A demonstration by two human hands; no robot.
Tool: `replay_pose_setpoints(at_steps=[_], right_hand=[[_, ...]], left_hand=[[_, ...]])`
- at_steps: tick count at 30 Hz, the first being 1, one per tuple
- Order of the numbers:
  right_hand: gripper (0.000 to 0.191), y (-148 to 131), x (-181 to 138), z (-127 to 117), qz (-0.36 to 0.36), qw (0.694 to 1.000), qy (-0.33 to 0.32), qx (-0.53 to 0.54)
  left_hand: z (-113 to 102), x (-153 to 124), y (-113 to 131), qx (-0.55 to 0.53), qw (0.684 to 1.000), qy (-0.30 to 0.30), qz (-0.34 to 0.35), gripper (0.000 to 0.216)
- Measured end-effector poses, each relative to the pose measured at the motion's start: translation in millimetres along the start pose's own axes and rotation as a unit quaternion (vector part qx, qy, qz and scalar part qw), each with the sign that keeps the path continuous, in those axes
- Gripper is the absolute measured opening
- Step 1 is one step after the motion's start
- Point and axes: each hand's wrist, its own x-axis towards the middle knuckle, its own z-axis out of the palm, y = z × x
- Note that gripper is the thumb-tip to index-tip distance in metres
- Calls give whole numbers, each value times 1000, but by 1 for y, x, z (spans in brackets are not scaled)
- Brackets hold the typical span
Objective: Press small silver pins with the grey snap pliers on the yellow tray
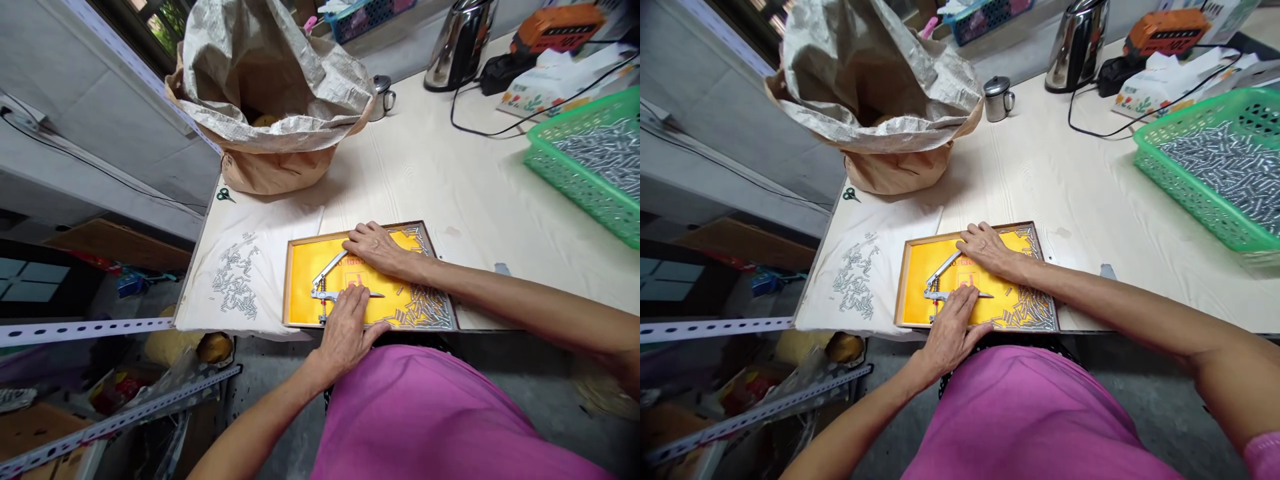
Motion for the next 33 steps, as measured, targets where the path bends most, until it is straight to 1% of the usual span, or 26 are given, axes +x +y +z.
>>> replay_pose_setpoints(at_steps=[2, 3, 4, 6, 8, 9, 10, 12, 14, 17, 20, 22, 24, 27, 30, 33], right_hand=[[22, -7, -5, -7, -11, 1000, 12, 0], [22, -13, -10, -10, -15, 1000, 18, 7], [22, -19, -16, -12, -19, 999, 21, 22], [27, -33, -30, -13, -29, 997, 15, 69], [33, -45, -47, -9, -49, 992, -6, 120], [34, -50, -54, -5, -53, 989, -15, 140], [31, -54, -61, 0, -55, 986, -26, 155], [21, -58, -68, 8, -38, 984, -41, 171], [20, -58, -70, 9, -39, 983, -38, 174], [18, -56, -70, 2, -47, 988, 8, 146], [17, -50, -74, -1, -34, 993, 53, 98], [18, -46, -79, 4, -16, 995, 59, 78], [19, -44, -83, 12, -2, 996, 52, 69], [20, -44, -85, 20, 8, 997, 39, 64], [26, -47, -83, 19, 29, 997, 28, 62], [33, -47, -80, 14, 44, 997, 1, 63]], left_hand=[[-2, -4, -1, -12, 1000, 13, 11, 60], [-4, -7, -2, -18, 999, 26, 11, 55], [-8, -9, -4, -23, 999, 49, 2, 48], [-18, -15, -13, -26, 991, 120, -45, 37], [-31, -19, -31, -16, 974, 197, -111, 32], [-39, -22, -43, -5, 964, 224, -140, 32], [-48, -24, -58, 12, 956, 242, -166, 31], [-65, -29, -90, 60, 942, 254, -212, 31], [-81, -33, -124, 114, 925, 247, -266, 30], [-97, -35, -169, 170, 899, 224, -336, 31], [-103, -27, -199, 195, 895, 194, -350, 32], [-103, -16, -212, 201, 900, 176, -345, 32], [-103, -4, -223, 207, 902, 164, -343, 32], [-106, 12, -236, 223, 895, 151, -355, 33], [-108, 23, -246, 240, 890, 107, -372, 31], [-110, 27, -251, 255, 900, 53, -351, 30]])
